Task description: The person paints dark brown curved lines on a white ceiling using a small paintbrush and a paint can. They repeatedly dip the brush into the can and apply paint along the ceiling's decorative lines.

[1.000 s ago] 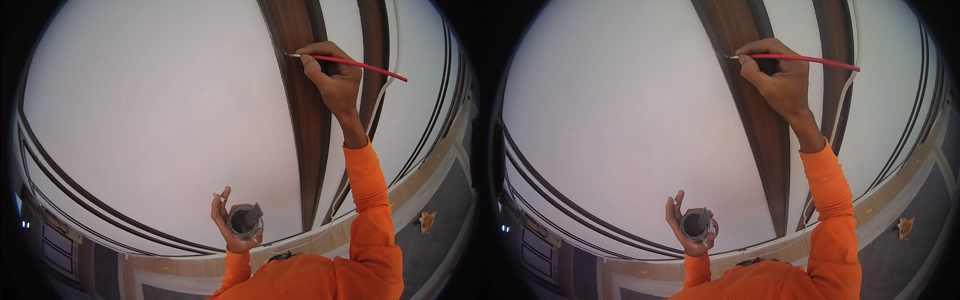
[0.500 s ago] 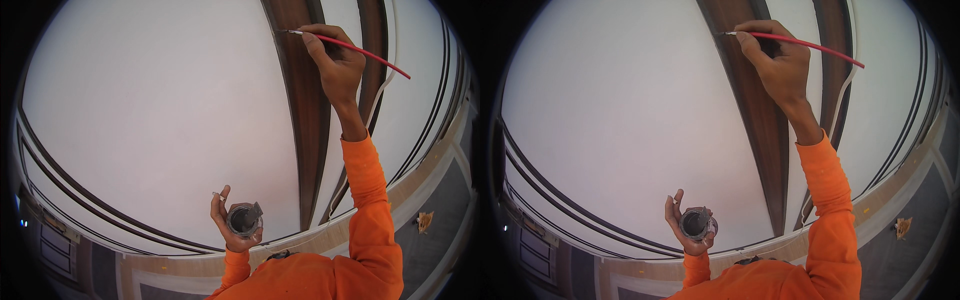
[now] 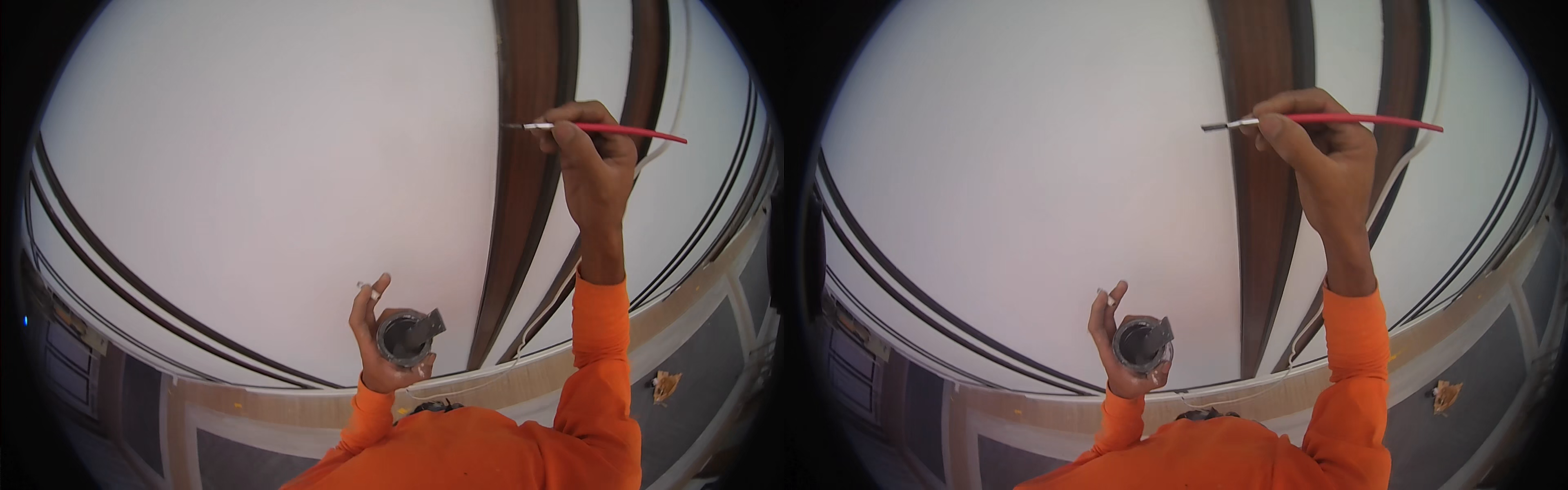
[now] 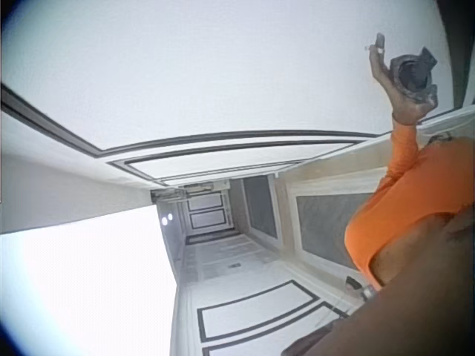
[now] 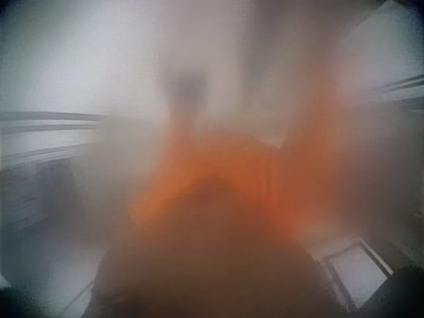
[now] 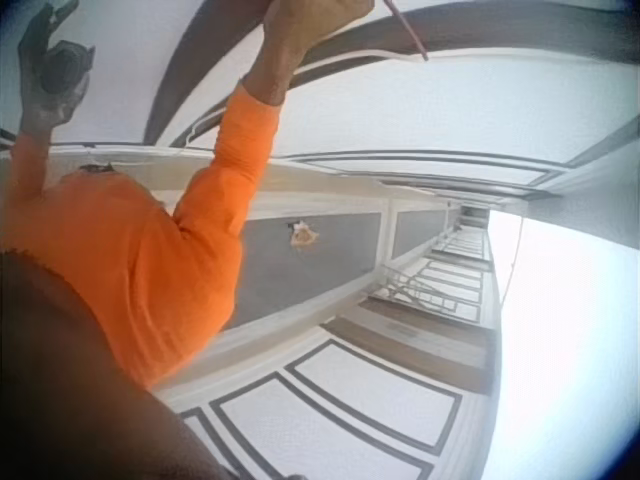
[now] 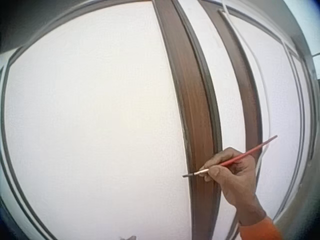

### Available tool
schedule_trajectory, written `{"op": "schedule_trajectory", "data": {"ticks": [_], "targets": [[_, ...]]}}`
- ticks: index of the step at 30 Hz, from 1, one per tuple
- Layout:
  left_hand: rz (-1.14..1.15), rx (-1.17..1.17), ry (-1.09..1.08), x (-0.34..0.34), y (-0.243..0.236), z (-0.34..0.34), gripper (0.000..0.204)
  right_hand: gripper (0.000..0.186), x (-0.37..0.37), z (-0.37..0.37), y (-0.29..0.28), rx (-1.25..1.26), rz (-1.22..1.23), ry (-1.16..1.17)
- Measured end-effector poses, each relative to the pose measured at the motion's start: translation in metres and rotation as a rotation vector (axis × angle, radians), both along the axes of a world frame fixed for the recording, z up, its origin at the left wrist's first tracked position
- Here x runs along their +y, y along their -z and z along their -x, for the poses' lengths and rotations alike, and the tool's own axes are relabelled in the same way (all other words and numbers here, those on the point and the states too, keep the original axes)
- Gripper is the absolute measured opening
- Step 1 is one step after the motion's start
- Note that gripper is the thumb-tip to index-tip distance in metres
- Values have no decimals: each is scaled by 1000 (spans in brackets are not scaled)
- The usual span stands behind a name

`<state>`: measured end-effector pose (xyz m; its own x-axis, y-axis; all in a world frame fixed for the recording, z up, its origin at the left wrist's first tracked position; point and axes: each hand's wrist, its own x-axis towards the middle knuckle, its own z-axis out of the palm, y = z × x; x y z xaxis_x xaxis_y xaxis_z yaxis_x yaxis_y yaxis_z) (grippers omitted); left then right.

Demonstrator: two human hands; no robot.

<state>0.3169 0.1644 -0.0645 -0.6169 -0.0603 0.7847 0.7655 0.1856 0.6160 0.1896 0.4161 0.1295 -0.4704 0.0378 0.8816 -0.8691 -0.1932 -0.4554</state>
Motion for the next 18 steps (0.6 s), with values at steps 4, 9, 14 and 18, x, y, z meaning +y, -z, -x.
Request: {"op": "schedule_trajectory", "data": {"ticks": [4, 9, 14, 18], "targets": [[-23, -71, 42, -5, -1, -1, 122, 11, -23, -38, 17, -129, -134, -186], [-31, -34, 112, -3, -12, 1, 124, 13, -44, -77, 31, -197, -461, -263], [-46, -17, 168, -6, -2, 1, 128, 19, -63, -94, 41, -27, -913, -93], [-83, 5, 220, -4, 0, 3, 129, 16, -74, -99, 47, 42, -1064, -64]]}}
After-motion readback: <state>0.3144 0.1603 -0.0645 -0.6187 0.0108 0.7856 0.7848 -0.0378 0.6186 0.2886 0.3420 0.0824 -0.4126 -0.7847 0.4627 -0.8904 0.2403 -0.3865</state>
